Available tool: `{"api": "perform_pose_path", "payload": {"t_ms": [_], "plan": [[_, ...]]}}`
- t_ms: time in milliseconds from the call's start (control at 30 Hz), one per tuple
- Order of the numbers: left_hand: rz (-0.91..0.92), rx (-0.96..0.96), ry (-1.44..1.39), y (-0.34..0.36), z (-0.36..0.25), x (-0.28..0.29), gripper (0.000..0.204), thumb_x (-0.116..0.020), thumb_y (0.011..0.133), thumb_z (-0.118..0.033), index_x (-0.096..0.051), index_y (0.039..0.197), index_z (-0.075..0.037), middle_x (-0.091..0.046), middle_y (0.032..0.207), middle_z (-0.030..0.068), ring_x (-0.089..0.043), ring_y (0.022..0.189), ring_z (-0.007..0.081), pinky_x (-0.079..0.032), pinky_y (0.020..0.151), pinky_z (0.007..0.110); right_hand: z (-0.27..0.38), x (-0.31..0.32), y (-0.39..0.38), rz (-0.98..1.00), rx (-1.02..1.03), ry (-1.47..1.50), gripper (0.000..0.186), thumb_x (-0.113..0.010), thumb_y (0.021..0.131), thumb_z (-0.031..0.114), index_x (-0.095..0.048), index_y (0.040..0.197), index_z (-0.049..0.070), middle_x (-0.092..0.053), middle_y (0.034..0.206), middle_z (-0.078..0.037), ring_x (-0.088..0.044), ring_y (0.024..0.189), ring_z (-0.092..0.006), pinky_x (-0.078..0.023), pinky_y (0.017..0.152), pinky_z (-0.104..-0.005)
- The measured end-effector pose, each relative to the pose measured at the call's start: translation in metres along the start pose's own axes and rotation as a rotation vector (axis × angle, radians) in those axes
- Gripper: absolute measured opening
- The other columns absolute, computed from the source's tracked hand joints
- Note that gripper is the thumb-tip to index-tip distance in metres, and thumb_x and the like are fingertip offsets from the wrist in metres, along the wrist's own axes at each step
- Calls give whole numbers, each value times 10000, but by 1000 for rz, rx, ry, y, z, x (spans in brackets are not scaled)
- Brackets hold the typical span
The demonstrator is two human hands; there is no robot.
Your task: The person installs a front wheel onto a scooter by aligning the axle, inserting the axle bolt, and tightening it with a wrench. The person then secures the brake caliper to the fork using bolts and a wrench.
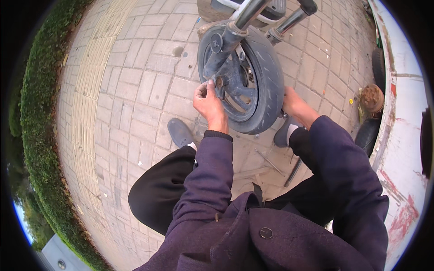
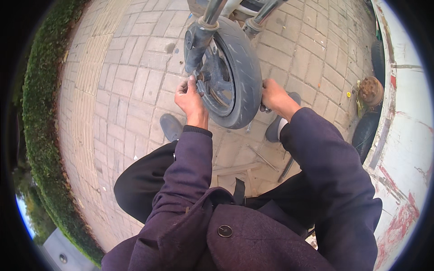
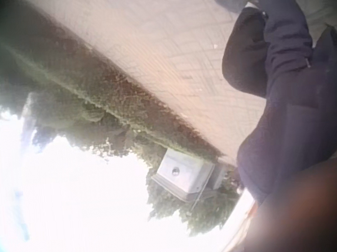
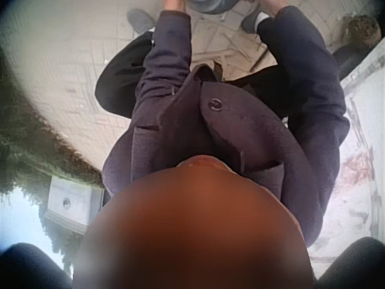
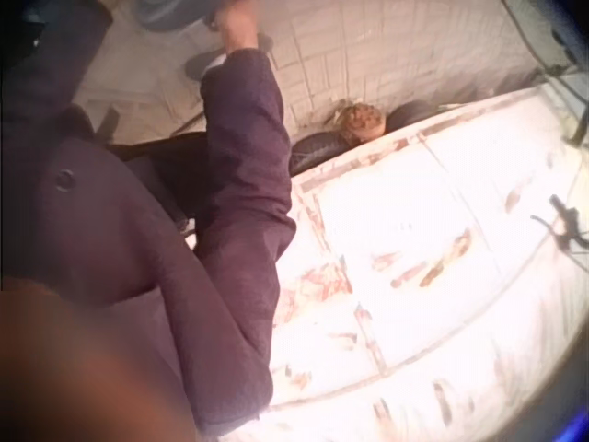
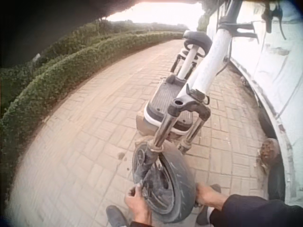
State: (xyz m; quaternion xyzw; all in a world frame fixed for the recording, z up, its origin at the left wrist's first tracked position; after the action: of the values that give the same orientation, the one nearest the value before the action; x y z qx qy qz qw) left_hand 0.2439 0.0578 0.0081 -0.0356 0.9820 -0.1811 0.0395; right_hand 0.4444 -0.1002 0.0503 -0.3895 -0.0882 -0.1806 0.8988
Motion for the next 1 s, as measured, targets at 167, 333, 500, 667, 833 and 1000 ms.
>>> {"api": "perform_pose_path", "payload": {"t_ms": [167, 333, 500, 667, 833, 1000], "plan": [[13, -46, 110, 9, 6, 7, 289, -766, 938, -219, -673, 1037, 37, -687, 874, 62, -614, 761, 132, -485, 594, 277, 8, 7, -15, 64, -50, -115, 228, -527, 926, 24, -698, 1045, -69, -668, 748, -146, -657, 621, -214, -501, 551, -370], [-24, -12, 248, -9, -42, 10, 345, -686, 993, -284, -631, 1099, 40, -662, 1024, 100, -606, 859, 154, -511, 696, 304, 21, -8, -30, -109, -55, -229, 246, -566, 907, 90, -694, 1014, -91, -719, 904, -286, -737, 854, -412, -568, 705, -473], [699, -268, 481, -86, -109, -15, 766, -780, 904, -406, -455, 1394, 84, -648, 1192, 173, -614, 1111, 217, -465, 1002, 342, 31, -70, -61, -62, -124, 128, 236, -630, 880, 118, -725, 935, -91, -734, 894, -273, -751, 878, -391, -569, 739, -452], [603, -512, 1094, -100, -143, -20, 796, -842, 791, -369, -475, 1357, 53, -669, 1214, 233, -664, 1116, 316, -501, 969, 392, 18, -125, -83, -220, -75, 450, 320, -583, 959, 155, -585, 1130, -115, -676, 961, -255, -710, 784, -350, -549, 669, -441], [576, -508, 1033, -84, -151, -25, 640, -840, 766, -317, -581, 1226, 46, -703, 1145, 222, -694, 1030, 302, -518, 927, 391, -33, -123, -84, -172, -196, 1159, 214, -553, 1031, 179, -528, 1042, -33, -581, 827, -100, -616, 615, -215, -505, 507, -378], [567, -542, 994, -83, -150, -36, 689, -843, 760, -359, -568, 1240, 52, -704, 1133, 226, -694, 1026, 298, -518, 927, 385, -35, -102, -87, -342, -239, 1448, 158, -555, 1031, 165, -531, 1020, 10, -578, 830, -84, -628, 661, -200, -541, 522, -372]]}}
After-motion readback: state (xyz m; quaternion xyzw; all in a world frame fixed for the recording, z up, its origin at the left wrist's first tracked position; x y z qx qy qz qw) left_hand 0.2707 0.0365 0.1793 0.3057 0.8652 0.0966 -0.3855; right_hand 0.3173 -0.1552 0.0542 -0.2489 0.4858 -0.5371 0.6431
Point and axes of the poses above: each hand's wrist, its own y-axis towards the middle knuckle, its own x-axis out of the back of the hand, z = x × y, the point moved 5 cm from there along y, towards the middle knuckle
